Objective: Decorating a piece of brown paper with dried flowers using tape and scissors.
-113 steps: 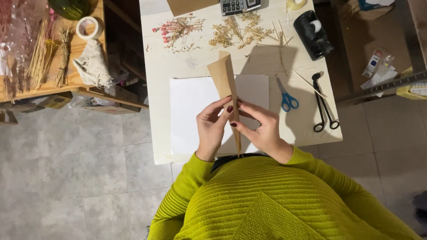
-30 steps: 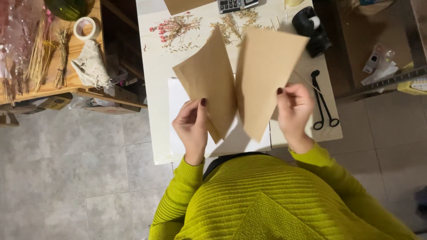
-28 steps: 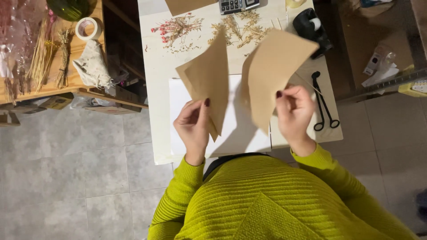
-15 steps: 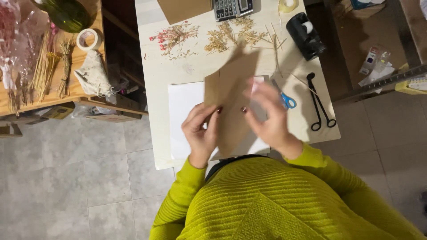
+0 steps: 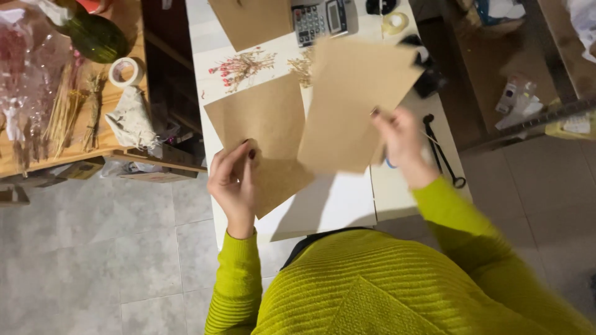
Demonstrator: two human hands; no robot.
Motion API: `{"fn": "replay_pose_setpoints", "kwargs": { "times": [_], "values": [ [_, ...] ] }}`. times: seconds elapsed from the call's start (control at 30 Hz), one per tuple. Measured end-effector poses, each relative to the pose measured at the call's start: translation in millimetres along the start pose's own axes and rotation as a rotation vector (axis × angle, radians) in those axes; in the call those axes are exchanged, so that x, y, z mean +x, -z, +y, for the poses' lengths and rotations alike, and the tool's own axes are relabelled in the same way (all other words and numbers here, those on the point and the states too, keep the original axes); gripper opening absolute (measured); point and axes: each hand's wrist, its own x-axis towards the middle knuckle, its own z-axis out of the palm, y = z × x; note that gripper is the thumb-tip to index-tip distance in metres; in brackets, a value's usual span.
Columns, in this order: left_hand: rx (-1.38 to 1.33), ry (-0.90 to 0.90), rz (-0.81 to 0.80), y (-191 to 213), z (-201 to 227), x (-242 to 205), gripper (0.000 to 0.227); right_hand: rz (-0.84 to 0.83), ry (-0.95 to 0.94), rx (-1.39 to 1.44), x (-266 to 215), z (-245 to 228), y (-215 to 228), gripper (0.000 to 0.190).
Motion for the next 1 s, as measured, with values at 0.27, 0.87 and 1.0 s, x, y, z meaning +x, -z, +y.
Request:
{"fn": "replay_pose_setpoints", "kwargs": {
  "times": [0.27,0.87,1.0],
  "values": [
    [-0.373,0.321,-0.035,-3,-77,-19,0.02,0.076,0.174,-0.035,274,50,33,0.027],
    [-1.337,0.715,-0.257,-48,-93,-26,0.062,-0.557,-0.253,-0.053,23,-8,-80,0.032],
    [-1.844,0.763,-0.525,-94,-135,-44,0.057,-0.813,-0.526,0.061,-49,68,-63,0.02]
  ]
}}
